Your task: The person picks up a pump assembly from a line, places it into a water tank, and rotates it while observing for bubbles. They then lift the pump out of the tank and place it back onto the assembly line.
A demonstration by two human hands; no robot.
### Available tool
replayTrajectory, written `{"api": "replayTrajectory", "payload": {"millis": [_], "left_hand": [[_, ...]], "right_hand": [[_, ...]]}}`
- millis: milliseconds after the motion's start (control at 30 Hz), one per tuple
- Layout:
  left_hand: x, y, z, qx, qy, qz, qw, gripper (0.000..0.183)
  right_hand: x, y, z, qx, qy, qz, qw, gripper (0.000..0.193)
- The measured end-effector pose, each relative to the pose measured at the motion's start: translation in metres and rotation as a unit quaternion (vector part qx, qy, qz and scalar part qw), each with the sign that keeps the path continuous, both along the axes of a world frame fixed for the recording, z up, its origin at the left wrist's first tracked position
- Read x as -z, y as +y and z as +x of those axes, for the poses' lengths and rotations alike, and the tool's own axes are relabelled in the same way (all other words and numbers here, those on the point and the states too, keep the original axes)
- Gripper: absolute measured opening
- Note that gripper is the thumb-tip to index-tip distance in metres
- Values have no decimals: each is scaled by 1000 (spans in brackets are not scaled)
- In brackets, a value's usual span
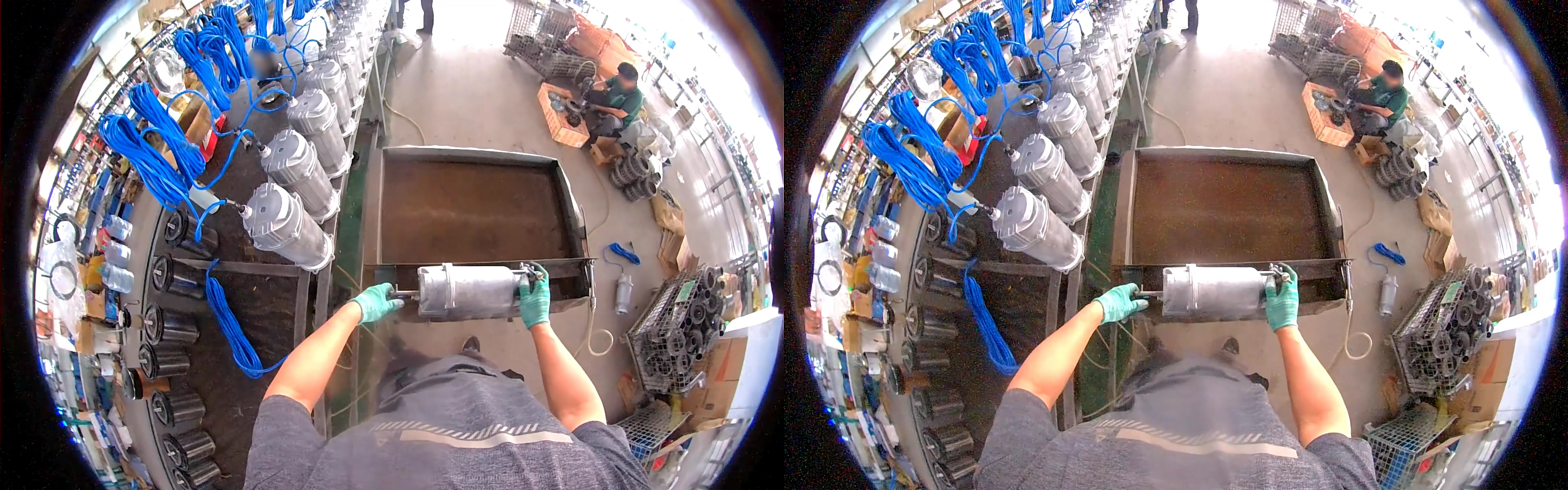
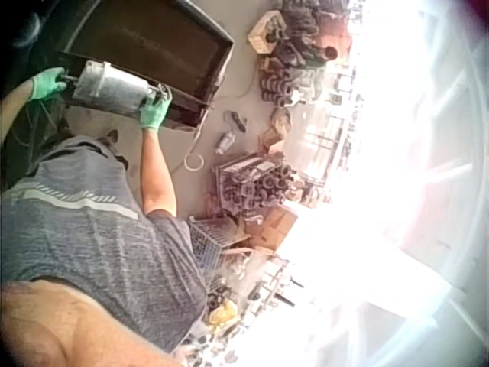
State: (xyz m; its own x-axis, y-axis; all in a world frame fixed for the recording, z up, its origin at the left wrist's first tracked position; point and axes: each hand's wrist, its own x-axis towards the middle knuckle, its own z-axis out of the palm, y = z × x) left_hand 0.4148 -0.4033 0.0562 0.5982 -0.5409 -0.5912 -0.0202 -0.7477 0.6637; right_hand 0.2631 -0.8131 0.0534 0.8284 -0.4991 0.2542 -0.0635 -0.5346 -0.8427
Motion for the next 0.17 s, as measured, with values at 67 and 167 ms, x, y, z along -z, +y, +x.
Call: {"api": "replayTrajectory", "payload": {"millis": [67, 167], "left_hand": [[-3, -1, 9, 39, 21, 36, 998, 52], [-30, -9, 14, 102, -20, 93, 990, 53]], "right_hand": [[2, -3, -1, -10, 16, -4, 1000, 37], [3, -3, -1, -21, 3, 83, 996, 40]]}}
